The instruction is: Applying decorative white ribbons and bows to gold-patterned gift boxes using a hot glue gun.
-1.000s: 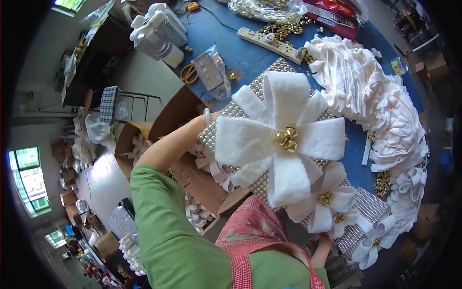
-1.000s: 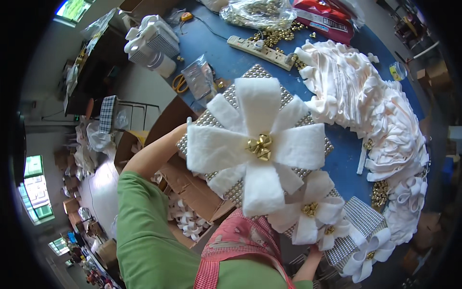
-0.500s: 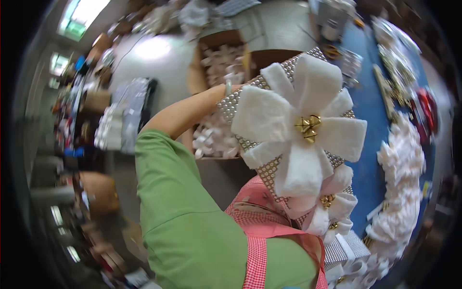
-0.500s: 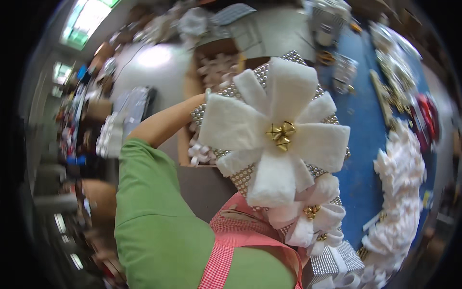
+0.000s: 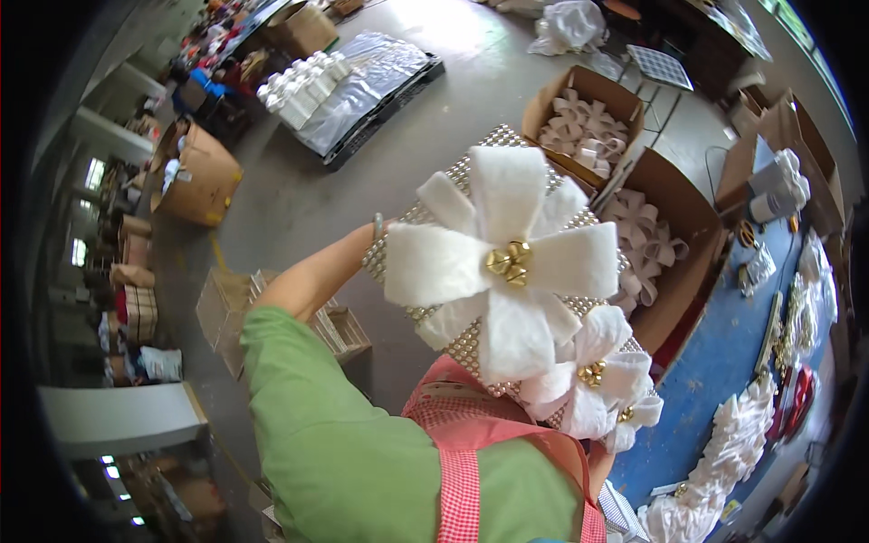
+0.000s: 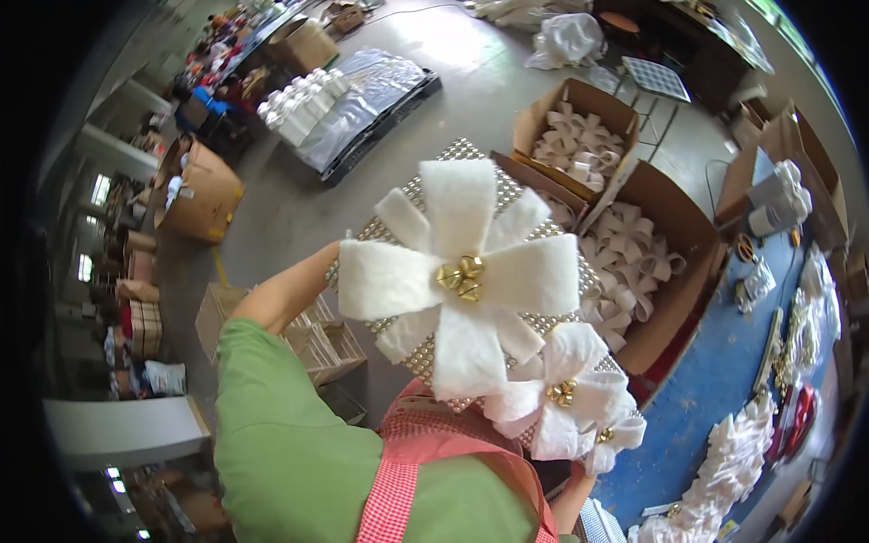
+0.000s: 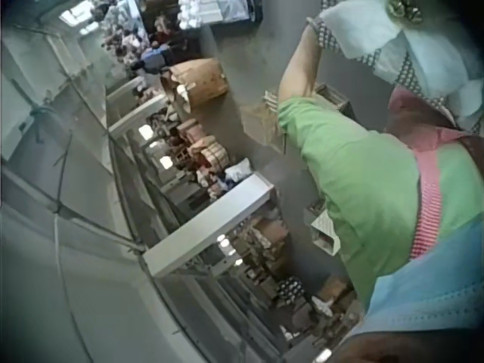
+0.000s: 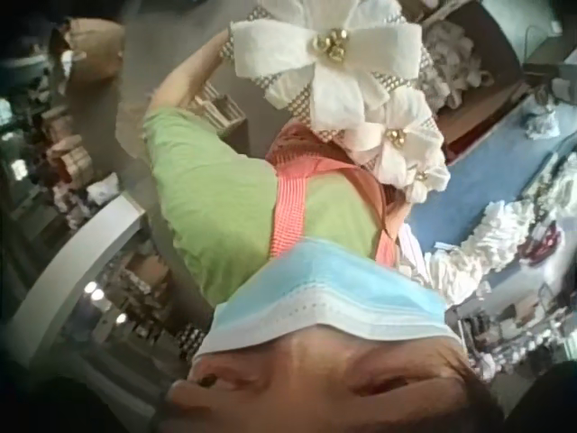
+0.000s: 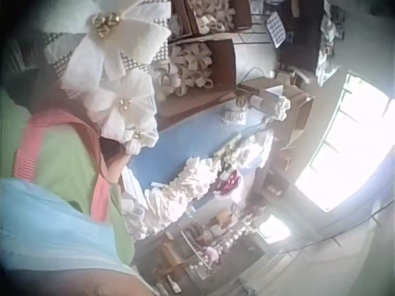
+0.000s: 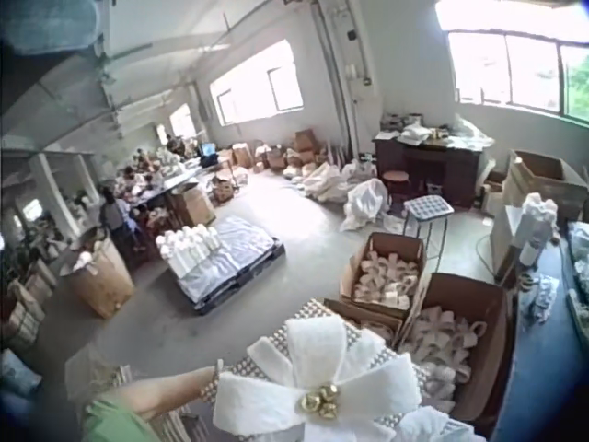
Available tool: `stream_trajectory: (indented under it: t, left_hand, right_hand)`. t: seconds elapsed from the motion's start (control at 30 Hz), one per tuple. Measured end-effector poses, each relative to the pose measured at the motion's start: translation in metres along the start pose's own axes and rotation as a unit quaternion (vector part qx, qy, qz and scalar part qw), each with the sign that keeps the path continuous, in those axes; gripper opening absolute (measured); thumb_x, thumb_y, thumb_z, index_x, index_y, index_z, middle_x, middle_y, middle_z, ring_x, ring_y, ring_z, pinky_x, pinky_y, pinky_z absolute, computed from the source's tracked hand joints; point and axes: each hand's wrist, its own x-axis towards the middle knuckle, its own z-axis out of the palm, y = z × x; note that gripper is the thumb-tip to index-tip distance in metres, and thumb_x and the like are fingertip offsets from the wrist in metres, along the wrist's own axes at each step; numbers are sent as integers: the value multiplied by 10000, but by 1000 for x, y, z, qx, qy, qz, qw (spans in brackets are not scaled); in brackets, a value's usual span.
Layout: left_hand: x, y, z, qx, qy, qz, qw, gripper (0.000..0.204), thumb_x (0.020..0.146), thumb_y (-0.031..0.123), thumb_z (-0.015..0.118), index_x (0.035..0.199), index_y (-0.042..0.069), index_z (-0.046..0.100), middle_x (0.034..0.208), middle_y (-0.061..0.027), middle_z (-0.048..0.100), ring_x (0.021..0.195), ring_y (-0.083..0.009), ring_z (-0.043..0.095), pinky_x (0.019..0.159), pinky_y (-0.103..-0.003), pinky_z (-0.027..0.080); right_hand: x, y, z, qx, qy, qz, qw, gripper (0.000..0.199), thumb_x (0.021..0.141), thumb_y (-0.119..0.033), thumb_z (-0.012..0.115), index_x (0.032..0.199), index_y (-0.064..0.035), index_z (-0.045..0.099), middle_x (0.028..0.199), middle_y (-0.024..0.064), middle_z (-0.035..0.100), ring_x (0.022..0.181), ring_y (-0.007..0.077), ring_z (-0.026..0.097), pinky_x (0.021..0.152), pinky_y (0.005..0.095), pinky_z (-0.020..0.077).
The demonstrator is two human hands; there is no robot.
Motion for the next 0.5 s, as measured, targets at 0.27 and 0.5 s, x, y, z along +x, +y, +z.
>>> stream_trajectory:
  t: [0.27,0.5]
  left_hand:
    - [-34,-11,-110,-54,75,44,995,405,932,277,434,1261,41,454,1202,-107,548,1084,-240,536,942,-378,432]
    - [19,-38,-225,-106,70,53,990,402,931,270,434,1263,43,453,1204,-106,546,1086,-237,534,943,-377,431]
  right_hand:
    - [74,48,121,-83,-62,40,994,468,943,-311,387,1363,-123,302,1333,95,410,1189,254,439,1006,412,374]
    - [126,97,200,-136,-53,34,989,465,942,-306,390,1361,-122,305,1328,96,416,1182,254,447,1001,411,381]
